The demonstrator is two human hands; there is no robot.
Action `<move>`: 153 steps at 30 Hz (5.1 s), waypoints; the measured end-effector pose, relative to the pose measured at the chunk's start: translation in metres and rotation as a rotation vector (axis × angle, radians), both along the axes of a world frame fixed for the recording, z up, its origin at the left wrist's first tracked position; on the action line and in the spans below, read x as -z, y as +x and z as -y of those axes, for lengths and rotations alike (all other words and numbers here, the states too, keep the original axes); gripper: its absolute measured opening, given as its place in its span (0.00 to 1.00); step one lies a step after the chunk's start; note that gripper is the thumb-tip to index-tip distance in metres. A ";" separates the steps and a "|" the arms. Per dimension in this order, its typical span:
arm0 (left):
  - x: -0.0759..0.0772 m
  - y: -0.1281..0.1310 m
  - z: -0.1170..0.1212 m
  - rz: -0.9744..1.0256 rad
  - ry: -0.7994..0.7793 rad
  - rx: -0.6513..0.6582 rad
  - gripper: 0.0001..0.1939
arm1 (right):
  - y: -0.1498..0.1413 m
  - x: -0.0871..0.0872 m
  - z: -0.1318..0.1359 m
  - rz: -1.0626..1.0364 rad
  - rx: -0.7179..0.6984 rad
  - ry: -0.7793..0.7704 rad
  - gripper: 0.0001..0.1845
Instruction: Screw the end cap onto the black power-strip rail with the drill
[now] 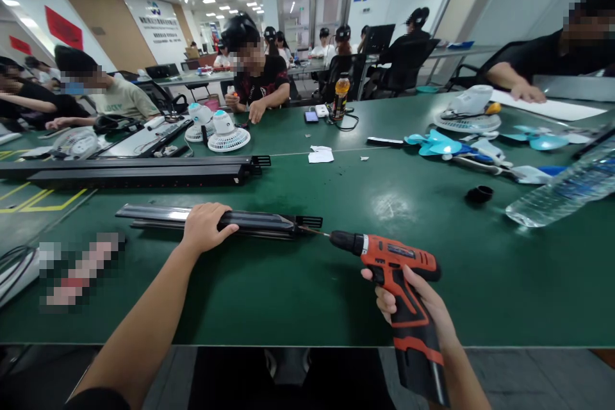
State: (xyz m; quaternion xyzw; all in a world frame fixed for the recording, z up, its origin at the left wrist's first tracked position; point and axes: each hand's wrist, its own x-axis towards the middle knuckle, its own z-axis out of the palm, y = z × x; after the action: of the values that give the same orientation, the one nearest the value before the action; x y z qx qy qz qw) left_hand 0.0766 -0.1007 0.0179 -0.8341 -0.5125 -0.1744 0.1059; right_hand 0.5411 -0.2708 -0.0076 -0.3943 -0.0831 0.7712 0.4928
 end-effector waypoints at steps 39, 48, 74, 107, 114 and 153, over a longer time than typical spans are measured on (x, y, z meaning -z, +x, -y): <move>-0.035 0.125 0.017 0.105 -0.431 0.278 0.20 | -0.010 0.018 -0.008 -0.202 -0.056 0.026 0.20; -0.037 0.124 0.016 0.117 -0.453 0.283 0.20 | -0.008 0.018 -0.007 -0.172 -0.086 0.045 0.20; -0.037 0.122 0.014 0.095 -0.458 0.282 0.22 | -0.015 0.013 -0.006 -0.122 -0.096 0.116 0.19; -0.033 0.122 0.015 0.097 -0.419 0.286 0.21 | -0.013 0.016 -0.008 -0.117 -0.137 0.129 0.25; -0.032 0.122 0.016 0.118 -0.397 0.297 0.20 | -0.012 0.020 -0.007 -0.182 -0.081 0.081 0.26; -0.005 -0.005 0.020 0.034 -0.025 -0.111 0.28 | -0.011 0.014 -0.021 -0.180 -0.128 0.034 0.27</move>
State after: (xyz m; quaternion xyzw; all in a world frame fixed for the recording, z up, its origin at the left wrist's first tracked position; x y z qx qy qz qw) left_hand 0.0714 -0.1210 0.0231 -0.8027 -0.5618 -0.1758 0.0962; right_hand 0.5302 -0.2500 -0.0213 -0.3090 -0.0766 0.8320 0.4543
